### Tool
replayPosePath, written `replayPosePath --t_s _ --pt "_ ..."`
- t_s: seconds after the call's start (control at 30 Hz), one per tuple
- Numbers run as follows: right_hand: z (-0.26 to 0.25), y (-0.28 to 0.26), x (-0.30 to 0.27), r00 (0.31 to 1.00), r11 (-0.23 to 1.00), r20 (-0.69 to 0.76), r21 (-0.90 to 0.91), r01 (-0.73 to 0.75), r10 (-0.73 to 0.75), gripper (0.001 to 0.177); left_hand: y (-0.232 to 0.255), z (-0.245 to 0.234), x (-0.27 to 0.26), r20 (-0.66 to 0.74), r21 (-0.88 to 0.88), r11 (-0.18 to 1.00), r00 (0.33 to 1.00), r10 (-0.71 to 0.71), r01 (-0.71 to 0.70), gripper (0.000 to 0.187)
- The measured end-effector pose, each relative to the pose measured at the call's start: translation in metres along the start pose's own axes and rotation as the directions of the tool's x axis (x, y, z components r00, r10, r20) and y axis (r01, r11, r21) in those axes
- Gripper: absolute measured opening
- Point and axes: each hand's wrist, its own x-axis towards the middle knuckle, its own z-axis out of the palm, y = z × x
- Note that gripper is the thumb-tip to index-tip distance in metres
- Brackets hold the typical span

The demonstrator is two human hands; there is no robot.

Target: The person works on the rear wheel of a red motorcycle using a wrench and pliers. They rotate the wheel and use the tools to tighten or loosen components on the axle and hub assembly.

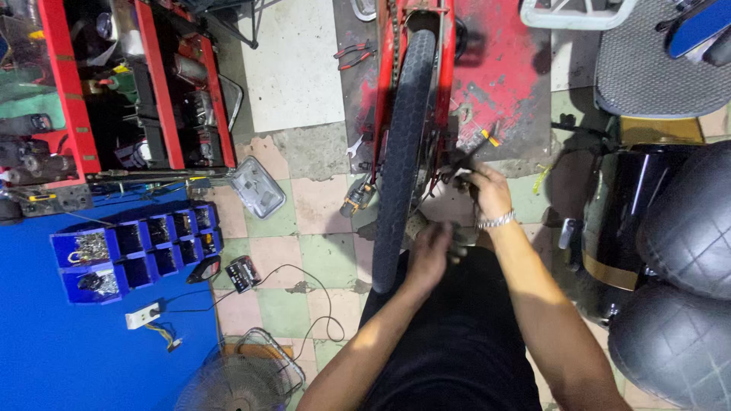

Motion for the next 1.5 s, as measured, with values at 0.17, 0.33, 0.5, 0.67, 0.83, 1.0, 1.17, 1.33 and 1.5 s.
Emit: replayPosePath --t_s 0.17,0.33,0.5,0.67,0.83,1.0,1.17,1.33,1.5 --pt "0.008 -0.020 -0.045 0.975 0.952 0.170 -0.248 0.181 -0.141 0.026 0.030 0.005 0.007 0.048 -0.353 0.925 0.990 -0.130 0.139 0.052" --pt "0.034 -0.034 -0.083 0.888 0.646 0.338 -0.610 0.459 -0.312 0.033 -0.003 -0.007 -0.006 0.108 0.002 1.000 0.994 -0.030 0.030 0.039" --pt "0.020 -0.017 -0.077 0.968 0.629 -0.014 -0.757 -0.175 0.252 0.043 -0.068 -0.024 0.020 -0.062 0.366 0.930 0.998 0.003 0.020 0.034" --pt "-0.016 0.010 -0.022 0.707 0.702 0.087 -0.256 -0.665 0.702 0.053 -0.106 -0.032 0.045 -0.253 0.725 0.667 0.967 0.026 0.171 0.058" --pt "-0.025 0.022 0.056 0.750 0.748 -0.001 -0.066 -0.660 0.662 0.051 -0.104 -0.032 0.026 -0.245 0.657 0.744 0.968 0.054 0.124 0.047" --pt "-0.021 0.005 0.103 0.844 0.846 -0.059 0.040 -0.532 0.533 0.042 -0.080 -0.022 0.018 -0.249 0.629 0.767 0.968 0.042 0.128 0.043" --pt "0.003 -0.051 0.087 0.866 0.842 -0.071 0.285 -0.458 0.495 0.049 -0.057 -0.014 0.020 -0.262 0.628 0.759 0.965 -0.006 0.175 0.044" --pt "0.023 -0.098 0.011 0.924 0.899 0.063 0.216 -0.382 0.377 0.057 -0.036 -0.007 0.028 -0.236 0.650 0.757 0.964 0.120 0.065 0.043" --pt "0.029 -0.093 -0.074 0.938 0.950 0.149 -0.024 -0.312 0.312 0.032 -0.027 -0.003 0.025 -0.318 0.166 0.980 0.947 -0.056 0.113 0.038"
